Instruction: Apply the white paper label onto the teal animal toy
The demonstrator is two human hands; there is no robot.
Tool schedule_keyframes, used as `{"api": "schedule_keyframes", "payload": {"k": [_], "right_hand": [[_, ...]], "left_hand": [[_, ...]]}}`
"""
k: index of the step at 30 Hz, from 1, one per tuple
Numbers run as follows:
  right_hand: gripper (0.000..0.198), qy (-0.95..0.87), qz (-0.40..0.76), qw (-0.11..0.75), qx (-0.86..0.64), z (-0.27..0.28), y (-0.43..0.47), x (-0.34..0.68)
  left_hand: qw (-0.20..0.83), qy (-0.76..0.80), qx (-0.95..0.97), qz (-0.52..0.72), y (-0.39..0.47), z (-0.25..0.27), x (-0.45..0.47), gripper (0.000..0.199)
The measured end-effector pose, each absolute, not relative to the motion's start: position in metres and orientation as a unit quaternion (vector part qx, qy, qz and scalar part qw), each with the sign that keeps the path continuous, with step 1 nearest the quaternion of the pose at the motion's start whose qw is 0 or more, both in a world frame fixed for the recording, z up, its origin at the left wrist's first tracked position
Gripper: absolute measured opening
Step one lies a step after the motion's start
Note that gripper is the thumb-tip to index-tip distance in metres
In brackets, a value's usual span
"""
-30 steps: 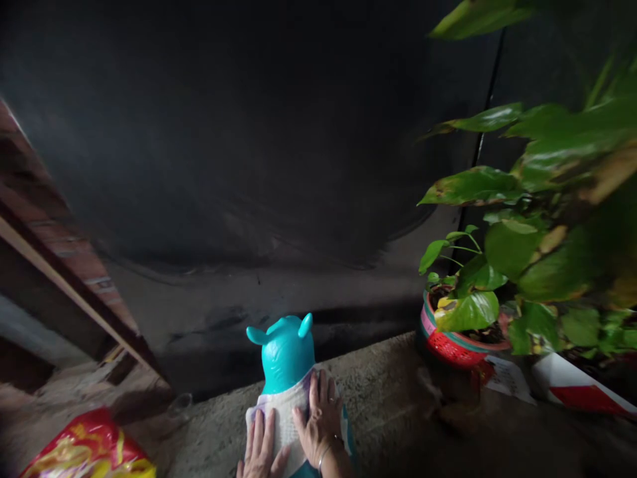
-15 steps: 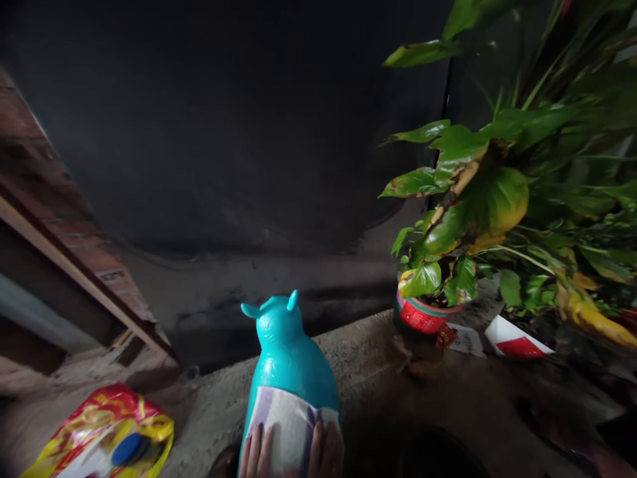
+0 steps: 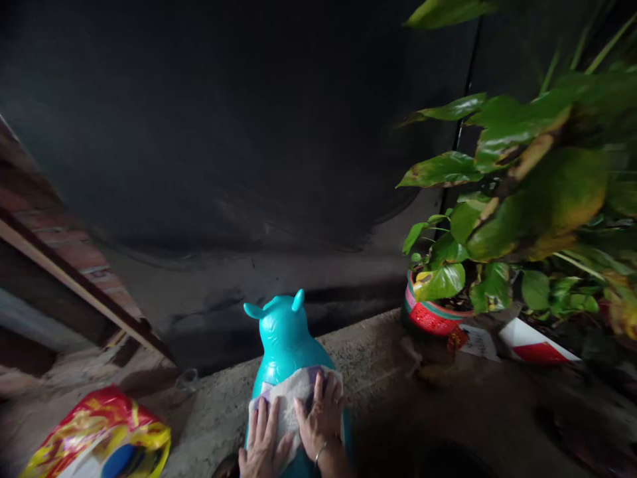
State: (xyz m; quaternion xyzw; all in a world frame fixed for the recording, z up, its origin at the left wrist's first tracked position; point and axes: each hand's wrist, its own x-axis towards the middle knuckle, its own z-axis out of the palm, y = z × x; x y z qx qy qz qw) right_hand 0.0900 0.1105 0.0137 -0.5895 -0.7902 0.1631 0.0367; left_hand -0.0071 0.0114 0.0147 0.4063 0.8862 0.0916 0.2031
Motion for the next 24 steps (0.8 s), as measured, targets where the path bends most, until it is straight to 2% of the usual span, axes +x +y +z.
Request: {"api": "schedule_keyframes", "payload": {"k": [3, 7, 15, 18, 24], "right_hand": [[0.08, -0.807, 0.212, 0.016, -0.55, 0.029, 0.144, 0.072], [0.078, -0.814, 0.213, 0.026, -0.54, 0.03, 0.161, 0.057], [0.072, -0.783, 0.176, 0.053, -0.594, 0.016, 0.126, 0.067], [0.072, -0.778, 0.124, 0.072, -0.611, -0.006, 0.096, 0.089], [0.079, -0.769, 0.063, 0.138, -0.621, -0.085, 0.038, 0.127]], "left_hand": [[0.216, 0.887, 0.395, 0.105, 0.037, 0.018, -0.026, 0.062], [0.207, 0.89, 0.387, 0.12, 0.051, 0.011, -0.039, 0.063], [0.207, 0.885, 0.402, 0.111, 0.035, 0.018, -0.035, 0.059], [0.201, 0.877, 0.421, 0.114, 0.015, 0.02, -0.022, 0.059], [0.152, 0.876, 0.454, 0.05, -0.021, 0.015, 0.009, 0.065]]}}
